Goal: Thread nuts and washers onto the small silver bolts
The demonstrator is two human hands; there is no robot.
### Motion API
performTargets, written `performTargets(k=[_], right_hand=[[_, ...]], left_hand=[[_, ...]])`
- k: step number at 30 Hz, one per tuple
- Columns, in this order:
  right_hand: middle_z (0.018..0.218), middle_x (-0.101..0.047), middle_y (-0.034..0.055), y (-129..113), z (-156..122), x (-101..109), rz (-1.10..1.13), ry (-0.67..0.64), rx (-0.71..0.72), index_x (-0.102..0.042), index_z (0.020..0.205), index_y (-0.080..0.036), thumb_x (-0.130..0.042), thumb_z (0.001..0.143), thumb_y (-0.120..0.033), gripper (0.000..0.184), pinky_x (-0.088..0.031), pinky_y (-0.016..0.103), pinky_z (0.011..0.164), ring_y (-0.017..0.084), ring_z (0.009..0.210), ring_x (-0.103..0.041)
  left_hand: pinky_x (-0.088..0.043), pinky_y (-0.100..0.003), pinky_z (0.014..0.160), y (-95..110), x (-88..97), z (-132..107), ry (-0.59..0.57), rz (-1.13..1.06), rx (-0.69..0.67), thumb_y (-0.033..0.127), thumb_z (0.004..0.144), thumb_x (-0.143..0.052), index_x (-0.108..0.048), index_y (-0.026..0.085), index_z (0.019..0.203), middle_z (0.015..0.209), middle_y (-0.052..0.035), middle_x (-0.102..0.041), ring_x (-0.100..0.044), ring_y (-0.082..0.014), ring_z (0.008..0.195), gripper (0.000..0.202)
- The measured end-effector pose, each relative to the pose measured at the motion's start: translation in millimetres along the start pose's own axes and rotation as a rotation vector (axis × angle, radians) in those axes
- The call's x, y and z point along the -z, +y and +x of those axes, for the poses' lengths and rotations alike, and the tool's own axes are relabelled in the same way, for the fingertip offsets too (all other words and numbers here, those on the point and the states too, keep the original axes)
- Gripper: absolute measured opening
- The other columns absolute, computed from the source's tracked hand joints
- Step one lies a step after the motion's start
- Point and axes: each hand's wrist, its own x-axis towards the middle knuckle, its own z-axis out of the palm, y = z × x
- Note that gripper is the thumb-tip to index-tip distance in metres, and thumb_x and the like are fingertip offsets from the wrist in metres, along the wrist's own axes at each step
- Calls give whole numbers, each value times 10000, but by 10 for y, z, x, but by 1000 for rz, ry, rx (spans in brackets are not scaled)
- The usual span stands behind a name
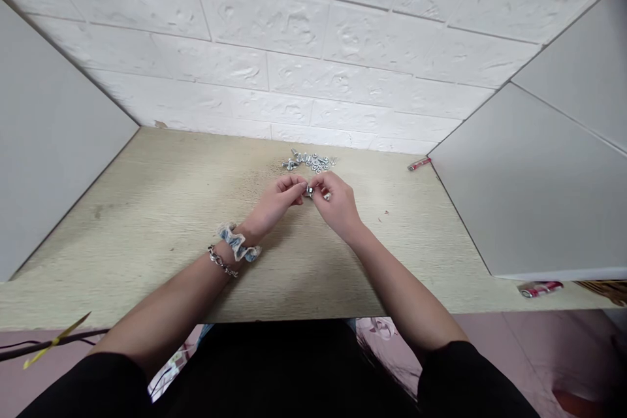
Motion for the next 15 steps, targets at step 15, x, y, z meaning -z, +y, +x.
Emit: performTargets(k=[15], right_hand=[[481, -384, -32, -67, 2, 71, 122, -43, -337, -415, 529, -188, -409, 835, -565, 486, -274, 243, 481, 99, 493, -380]], left_hand=[[-434, -247, 753, -22, -26, -7, -45, -112, -31, 294, 664, -744, -646, 160, 829, 787, -1, -635, -561, -92, 736, 234]])
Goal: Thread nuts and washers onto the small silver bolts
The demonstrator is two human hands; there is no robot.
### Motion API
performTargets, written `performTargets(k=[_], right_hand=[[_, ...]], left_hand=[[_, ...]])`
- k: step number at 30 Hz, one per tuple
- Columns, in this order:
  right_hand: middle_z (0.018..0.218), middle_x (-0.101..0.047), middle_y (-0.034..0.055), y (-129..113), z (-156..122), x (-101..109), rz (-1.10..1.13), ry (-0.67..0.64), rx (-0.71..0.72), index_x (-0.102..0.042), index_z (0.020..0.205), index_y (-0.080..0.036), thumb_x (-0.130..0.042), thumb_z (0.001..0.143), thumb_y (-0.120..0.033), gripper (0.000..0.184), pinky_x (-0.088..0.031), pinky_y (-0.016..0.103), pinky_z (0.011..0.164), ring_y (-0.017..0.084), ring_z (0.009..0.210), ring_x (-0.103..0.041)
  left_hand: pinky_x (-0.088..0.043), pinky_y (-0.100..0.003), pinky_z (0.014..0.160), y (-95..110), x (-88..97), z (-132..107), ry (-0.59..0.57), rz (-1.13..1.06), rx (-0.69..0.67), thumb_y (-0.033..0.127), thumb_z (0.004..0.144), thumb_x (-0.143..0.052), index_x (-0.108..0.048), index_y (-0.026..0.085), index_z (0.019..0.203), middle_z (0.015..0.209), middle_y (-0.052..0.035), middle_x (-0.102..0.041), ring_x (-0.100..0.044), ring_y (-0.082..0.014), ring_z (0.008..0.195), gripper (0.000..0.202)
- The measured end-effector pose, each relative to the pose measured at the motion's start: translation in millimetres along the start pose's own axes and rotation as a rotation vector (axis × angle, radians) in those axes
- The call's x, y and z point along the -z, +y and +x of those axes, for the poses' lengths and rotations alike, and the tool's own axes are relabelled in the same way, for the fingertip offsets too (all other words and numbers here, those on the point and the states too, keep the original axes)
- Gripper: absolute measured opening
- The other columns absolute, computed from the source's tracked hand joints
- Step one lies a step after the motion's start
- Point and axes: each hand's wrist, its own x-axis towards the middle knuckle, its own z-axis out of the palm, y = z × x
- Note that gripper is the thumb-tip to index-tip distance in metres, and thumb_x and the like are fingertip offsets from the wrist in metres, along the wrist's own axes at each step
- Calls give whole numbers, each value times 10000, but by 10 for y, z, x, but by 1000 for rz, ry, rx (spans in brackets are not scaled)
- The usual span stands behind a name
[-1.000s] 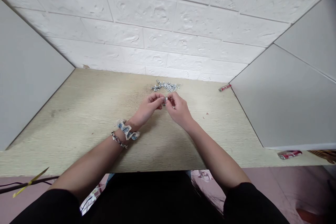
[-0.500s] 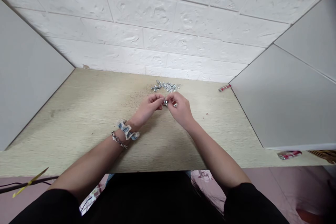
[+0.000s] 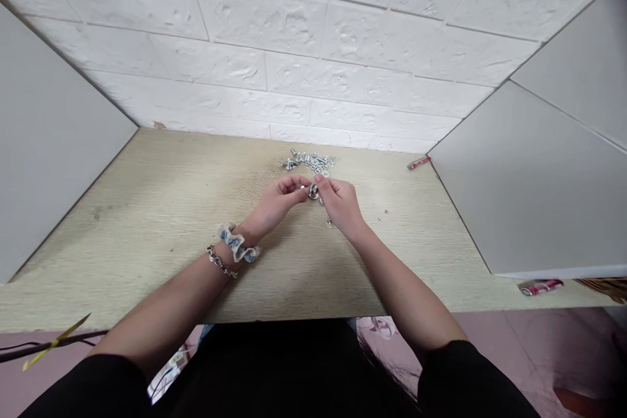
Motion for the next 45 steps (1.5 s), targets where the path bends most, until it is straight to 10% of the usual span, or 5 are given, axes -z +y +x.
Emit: performTargets(k=[45], right_hand=[[898, -585, 28, 30, 17, -74, -12, -24, 228, -551, 868, -209, -477, 786, -203, 111, -484, 283, 681, 138, 786, -573]], left_hand=[[-390, -210, 578, 29, 18, 6, 97, 45, 37, 371, 705, -690, -614, 155, 764, 609, 33, -531, -455, -53, 545, 237]])
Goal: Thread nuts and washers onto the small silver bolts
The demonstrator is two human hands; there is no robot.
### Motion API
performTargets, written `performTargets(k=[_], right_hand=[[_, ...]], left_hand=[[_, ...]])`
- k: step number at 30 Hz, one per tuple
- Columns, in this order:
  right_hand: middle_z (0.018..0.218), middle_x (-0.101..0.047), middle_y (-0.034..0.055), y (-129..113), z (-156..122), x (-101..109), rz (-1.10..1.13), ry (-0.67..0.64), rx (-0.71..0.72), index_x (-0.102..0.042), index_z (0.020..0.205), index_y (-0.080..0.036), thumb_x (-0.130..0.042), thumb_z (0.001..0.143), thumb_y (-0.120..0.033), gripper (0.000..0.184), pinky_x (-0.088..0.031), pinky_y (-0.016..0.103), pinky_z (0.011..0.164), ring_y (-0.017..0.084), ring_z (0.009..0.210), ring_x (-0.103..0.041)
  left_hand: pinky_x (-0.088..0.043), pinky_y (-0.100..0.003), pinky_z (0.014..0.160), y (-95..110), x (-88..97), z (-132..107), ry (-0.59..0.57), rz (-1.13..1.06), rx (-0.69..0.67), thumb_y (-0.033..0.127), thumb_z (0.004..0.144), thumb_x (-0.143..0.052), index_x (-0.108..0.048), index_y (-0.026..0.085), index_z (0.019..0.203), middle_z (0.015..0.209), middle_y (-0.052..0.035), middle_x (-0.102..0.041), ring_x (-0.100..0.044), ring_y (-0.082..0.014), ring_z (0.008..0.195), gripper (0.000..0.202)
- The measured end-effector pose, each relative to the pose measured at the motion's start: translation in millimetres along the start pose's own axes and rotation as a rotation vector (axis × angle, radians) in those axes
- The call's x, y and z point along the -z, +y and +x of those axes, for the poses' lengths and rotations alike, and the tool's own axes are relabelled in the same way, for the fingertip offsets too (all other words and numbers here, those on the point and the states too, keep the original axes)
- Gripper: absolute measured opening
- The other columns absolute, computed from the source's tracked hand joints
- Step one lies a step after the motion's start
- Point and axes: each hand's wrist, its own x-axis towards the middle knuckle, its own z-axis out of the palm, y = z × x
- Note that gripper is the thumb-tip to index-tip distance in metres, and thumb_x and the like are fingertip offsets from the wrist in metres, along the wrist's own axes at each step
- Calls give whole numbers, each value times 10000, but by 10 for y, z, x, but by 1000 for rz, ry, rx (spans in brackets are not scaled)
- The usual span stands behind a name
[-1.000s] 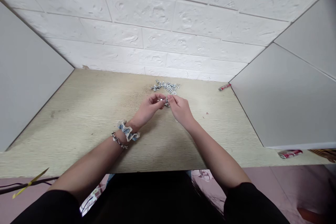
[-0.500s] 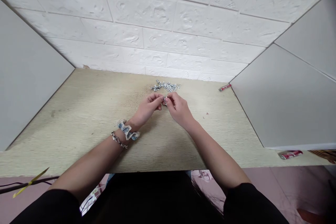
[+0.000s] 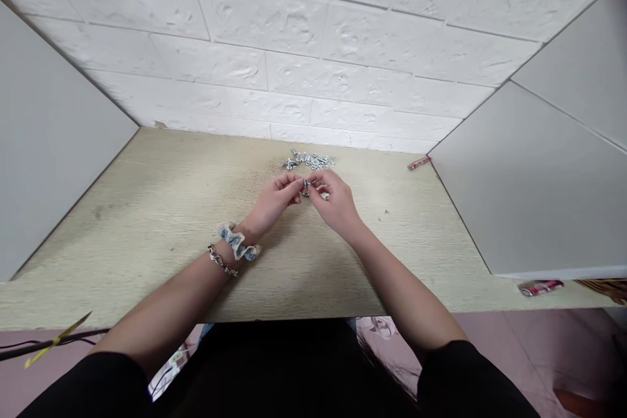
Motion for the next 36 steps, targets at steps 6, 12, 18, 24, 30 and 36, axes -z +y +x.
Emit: performTargets(k=[6, 12, 18, 24, 30, 36], right_hand=[[907, -582, 28, 14, 0, 14, -35, 34, 86, -558, 843, -212, -402, 737, -79, 231, -472, 286, 734, 157, 904, -532], [922, -583, 28, 41, 3, 22, -50, 53, 26, -546, 882, -219, -405, 734, -93, 240, -454, 306, 764, 166, 918, -525], [900, -569, 21, 84, 21, 5, 67, 119, -138, -495, 957, -218, -436, 813, -222, 155, -424, 262, 671, 139, 810, -531], [556, -431, -34, 87, 13, 9, 189, -20, -261, -468, 654, -194, -380, 850, -587, 448, -325, 243, 545, 103, 543, -407], [512, -394, -31, 70, 13, 10, 219, -91, -301, -450, 565, -188, -376, 794, -692, 559, -284, 243, 509, 97, 502, -377], [535, -447, -17, 72, 16, 14, 131, -68, -297, -484, 595, -185, -368, 816, -659, 535, -315, 244, 536, 116, 560, -444]], left_hand=[[-376, -200, 555, 21, -27, -19, -34, -5, -2, 352, 717, -687, -619, 152, 746, 642, 21, -554, -451, -51, 546, 213], [-380, -204, 565, 25, -42, -33, -67, -2, 19, 359, 702, -697, -618, 152, 749, 682, 14, -576, -462, -55, 559, 227], [-409, -212, 601, 8, -36, -23, -44, -28, -4, 340, 685, -710, -611, 148, 779, 717, 16, -590, -480, -51, 573, 235], [-431, -215, 632, 6, -29, -14, 12, -33, -59, 323, 690, -716, -601, 139, 796, 710, 8, -608, -527, -66, 607, 242], [-447, -236, 652, 36, -63, -31, -94, 99, -161, 341, 720, -684, -615, 146, 801, 726, -16, -645, -571, -104, 666, 222], [-428, -226, 643, 16, -56, -25, -86, 171, -179, 320, 726, -657, -605, 146, 810, 721, 2, -617, -533, -86, 643, 200]])
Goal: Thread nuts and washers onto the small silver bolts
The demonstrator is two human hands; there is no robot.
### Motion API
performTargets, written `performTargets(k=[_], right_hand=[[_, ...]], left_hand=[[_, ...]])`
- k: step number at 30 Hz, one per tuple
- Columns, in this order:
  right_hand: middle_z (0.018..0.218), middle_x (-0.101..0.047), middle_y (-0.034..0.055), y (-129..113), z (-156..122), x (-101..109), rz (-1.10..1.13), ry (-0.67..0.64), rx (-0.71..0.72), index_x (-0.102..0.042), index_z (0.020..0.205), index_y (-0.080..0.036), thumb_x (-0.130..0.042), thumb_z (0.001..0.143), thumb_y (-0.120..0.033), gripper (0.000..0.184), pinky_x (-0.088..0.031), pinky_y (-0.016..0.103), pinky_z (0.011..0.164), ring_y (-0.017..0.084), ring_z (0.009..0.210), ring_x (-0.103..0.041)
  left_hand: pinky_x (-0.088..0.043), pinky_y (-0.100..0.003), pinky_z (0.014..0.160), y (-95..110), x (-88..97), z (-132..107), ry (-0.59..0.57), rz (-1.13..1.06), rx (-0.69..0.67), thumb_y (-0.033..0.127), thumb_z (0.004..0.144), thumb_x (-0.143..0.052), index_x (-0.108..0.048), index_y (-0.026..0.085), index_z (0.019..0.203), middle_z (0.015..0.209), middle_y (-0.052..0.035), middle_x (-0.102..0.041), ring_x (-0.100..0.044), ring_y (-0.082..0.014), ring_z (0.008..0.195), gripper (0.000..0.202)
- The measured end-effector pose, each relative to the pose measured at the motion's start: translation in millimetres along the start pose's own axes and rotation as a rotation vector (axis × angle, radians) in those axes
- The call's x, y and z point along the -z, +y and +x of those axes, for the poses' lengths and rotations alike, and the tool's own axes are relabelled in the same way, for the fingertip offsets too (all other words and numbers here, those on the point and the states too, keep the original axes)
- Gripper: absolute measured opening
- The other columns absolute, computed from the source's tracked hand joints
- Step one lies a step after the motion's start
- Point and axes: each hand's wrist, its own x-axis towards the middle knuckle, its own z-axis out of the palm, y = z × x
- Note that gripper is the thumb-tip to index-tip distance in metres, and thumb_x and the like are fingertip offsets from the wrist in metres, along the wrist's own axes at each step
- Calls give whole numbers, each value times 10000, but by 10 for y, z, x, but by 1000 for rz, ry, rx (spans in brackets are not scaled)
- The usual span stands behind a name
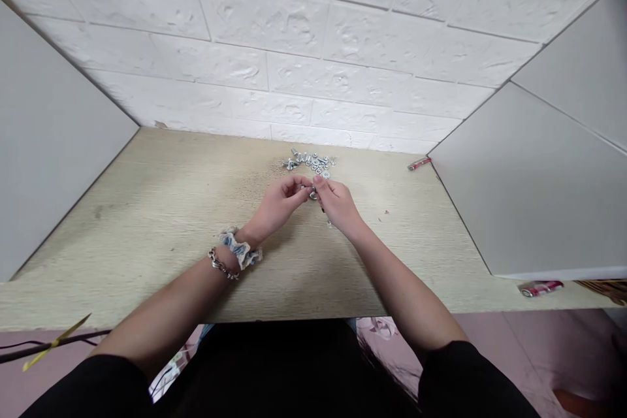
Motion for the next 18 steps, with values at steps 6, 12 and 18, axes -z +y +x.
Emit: performTargets(k=[6, 12, 18], right_hand=[[589, -481, -28, -60, -42, -11, -129, 39, 72, -453, 647, -195, -377, 878, -489, 382, -316, 241, 554, 110, 585, -448], [615, -486, -41, -88, -49, -11, -118, 18, 124, -484, 744, -201, -436, 854, -396, 229, -335, 242, 564, 106, 585, -439], [693, -549, -33, -63, -37, -17, -52, 9, 135, -512, 843, -206, -494, 803, -300, 104, -382, 246, 581, 99, 592, -474]], left_hand=[[-383, -206, 562, 55, -11, -6, 57, 8, 92, 310, 723, -634, -572, 143, 780, 659, 26, -542, -452, -63, 568, 186], [-382, -207, 568, 115, 16, -6, 98, 15, 128, 286, 725, -635, -563, 148, 757, 658, 26, -523, -448, -65, 573, 158], [-383, -217, 580, 103, 56, 0, 89, 11, 136, 289, 737, -627, -579, 152, 760, 664, 20, -527, -458, -70, 579, 147]])
